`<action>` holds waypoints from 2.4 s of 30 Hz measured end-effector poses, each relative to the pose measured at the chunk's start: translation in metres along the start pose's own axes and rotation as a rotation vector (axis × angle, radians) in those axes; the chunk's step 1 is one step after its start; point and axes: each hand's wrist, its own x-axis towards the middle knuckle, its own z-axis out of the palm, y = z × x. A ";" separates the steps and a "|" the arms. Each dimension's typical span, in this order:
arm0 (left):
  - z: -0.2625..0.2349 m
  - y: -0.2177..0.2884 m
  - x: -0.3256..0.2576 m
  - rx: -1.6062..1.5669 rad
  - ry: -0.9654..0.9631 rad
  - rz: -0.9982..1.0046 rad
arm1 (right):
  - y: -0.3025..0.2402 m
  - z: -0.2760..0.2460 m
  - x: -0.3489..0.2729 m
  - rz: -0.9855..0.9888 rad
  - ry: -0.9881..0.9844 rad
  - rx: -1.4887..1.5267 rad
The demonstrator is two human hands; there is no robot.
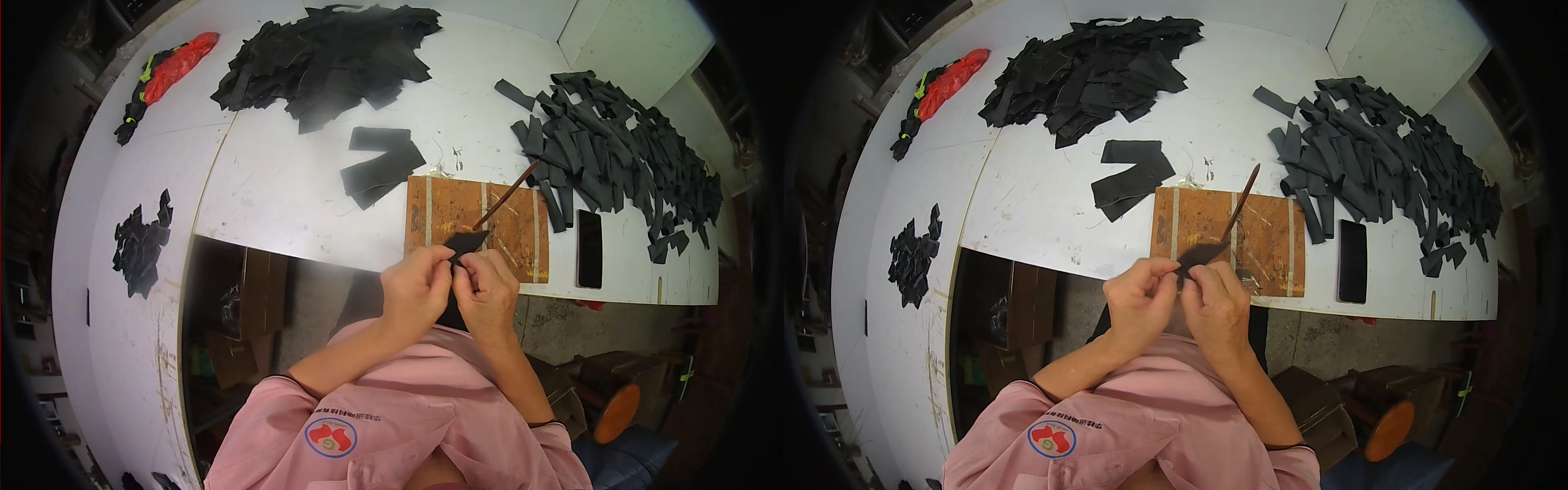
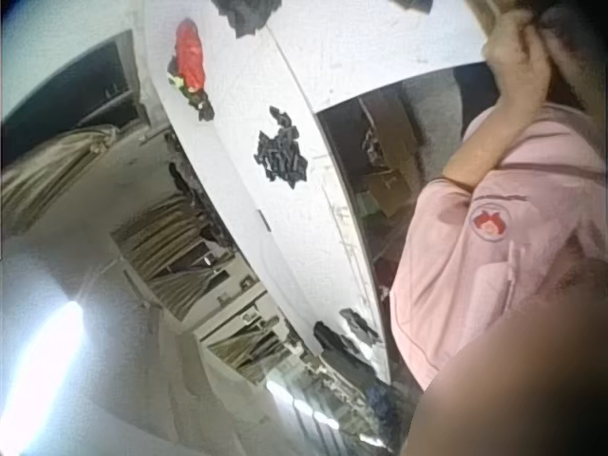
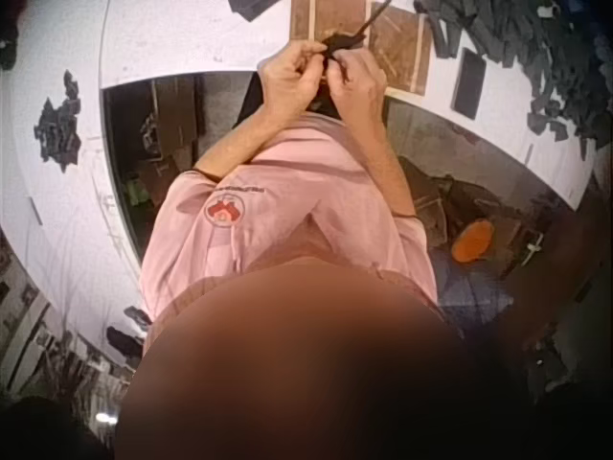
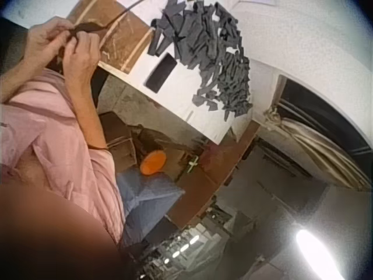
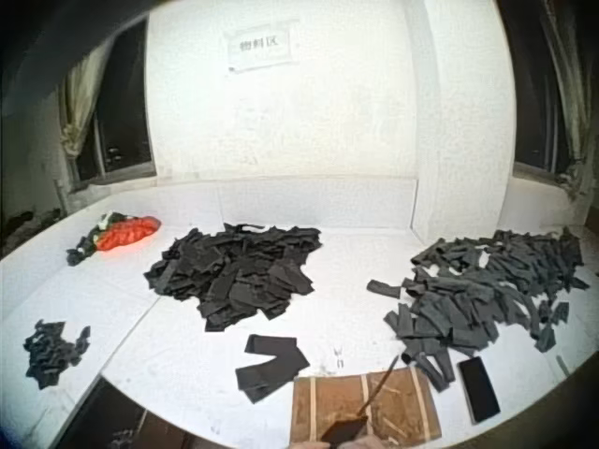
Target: Applying adhesive to small black material strips and stacking them on a workbench.
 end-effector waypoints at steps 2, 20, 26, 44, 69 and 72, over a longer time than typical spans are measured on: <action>-0.003 0.001 0.009 -0.677 -0.137 -0.833 | 0.004 0.003 0.003 0.035 0.018 0.019; 0.002 -0.006 0.015 -1.059 -0.359 -0.837 | 0.034 -0.003 -0.003 0.758 -0.197 1.272; -0.005 0.021 0.034 -0.986 -0.537 -0.696 | 0.015 -0.020 0.016 0.712 -0.095 1.343; 0.023 0.030 0.122 -2.083 -0.511 -0.974 | 0.006 -0.080 0.131 0.458 -0.379 1.011; 0.047 -0.012 0.093 -0.584 -0.390 -0.238 | 0.090 -0.019 0.085 0.500 -0.412 1.084; 0.047 -0.012 0.096 -0.536 -0.406 -0.017 | 0.060 -0.034 0.094 0.314 -0.092 0.678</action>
